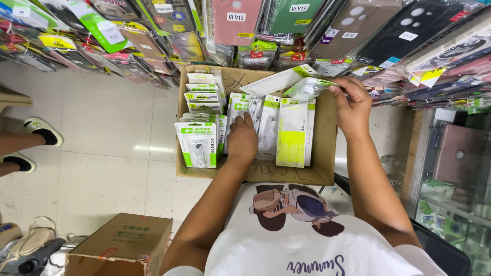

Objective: The recorder is sorting and inspecting packaged USB data cables inside a cardboard box on the floor of a store.

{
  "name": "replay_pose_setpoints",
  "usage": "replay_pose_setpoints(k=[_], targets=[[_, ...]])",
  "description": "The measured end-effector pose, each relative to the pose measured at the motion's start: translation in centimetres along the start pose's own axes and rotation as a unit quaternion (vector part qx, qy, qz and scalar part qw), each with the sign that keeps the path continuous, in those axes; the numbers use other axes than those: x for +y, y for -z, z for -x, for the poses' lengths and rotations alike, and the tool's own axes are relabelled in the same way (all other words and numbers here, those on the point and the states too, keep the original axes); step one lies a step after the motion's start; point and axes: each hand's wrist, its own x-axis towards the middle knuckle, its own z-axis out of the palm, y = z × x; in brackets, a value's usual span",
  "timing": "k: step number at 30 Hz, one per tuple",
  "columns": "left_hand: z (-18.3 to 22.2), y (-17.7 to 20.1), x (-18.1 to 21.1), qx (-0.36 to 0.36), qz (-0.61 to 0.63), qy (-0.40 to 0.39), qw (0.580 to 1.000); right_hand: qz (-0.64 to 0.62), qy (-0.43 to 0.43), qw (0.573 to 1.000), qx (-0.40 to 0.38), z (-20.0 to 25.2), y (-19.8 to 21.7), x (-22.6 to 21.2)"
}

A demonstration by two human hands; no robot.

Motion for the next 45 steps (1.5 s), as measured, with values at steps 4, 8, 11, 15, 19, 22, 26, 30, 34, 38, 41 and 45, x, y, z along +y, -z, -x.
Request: replay_pose_setpoints(k=[4, 8, 11, 15, 19, 22, 26, 30, 34, 38, 41, 45], targets=[[0.5, 4.6, 1.3, -0.042, 0.037, 0.025, 0.998, 0.040, -0.008, 0.999, 0.007, -0.3, -0.4, -0.5], [1.3, 5.8, 2.2, -0.007, 0.005, -0.009, 1.000, 0.069, -0.044, 0.996, 0.028, -0.3, -0.5, -0.2], [1.4, 3.6, 2.2, 0.030, -0.015, -0.040, 0.999, 0.055, -0.011, 0.997, 0.047, -0.6, -0.6, -0.4], [1.5, 3.4, 2.4, 0.029, 0.002, -0.059, 0.998, 0.059, -0.007, 0.998, 0.030, -0.9, -0.8, 0.5], [1.4, 4.0, 2.5, 0.010, 0.053, -0.038, 0.998, 0.045, -0.103, 0.993, 0.023, -0.9, -1.6, 1.5], [1.6, 3.8, 2.4, -0.002, 0.104, -0.030, 0.994, 0.031, -0.067, 0.996, 0.050, -0.8, -2.0, 0.2], [1.6, 4.4, 2.7, -0.028, 0.167, -0.023, 0.985, 0.135, -0.015, 0.983, 0.125, 1.1, -2.3, -0.3], [1.3, 5.5, 2.8, -0.070, 0.218, 0.022, 0.973, 0.194, -0.078, 0.978, 0.000, 5.0, -3.2, -1.1], [0.4, 3.8, 1.5, -0.048, 0.235, 0.026, 0.970, 0.301, 0.027, 0.918, -0.255, 6.2, -4.3, -4.5], [-0.6, 3.2, 1.0, -0.041, 0.219, 0.035, 0.974, 0.373, 0.104, 0.831, -0.399, 7.2, -4.8, -4.8], [-1.1, 4.5, 1.4, -0.075, 0.201, 0.052, 0.975, 0.386, 0.098, 0.810, -0.430, 7.5, -4.3, -4.7], [-1.1, 4.8, 1.4, -0.091, 0.196, 0.057, 0.975, 0.373, 0.129, 0.823, -0.409, 7.6, -2.9, -5.4]])
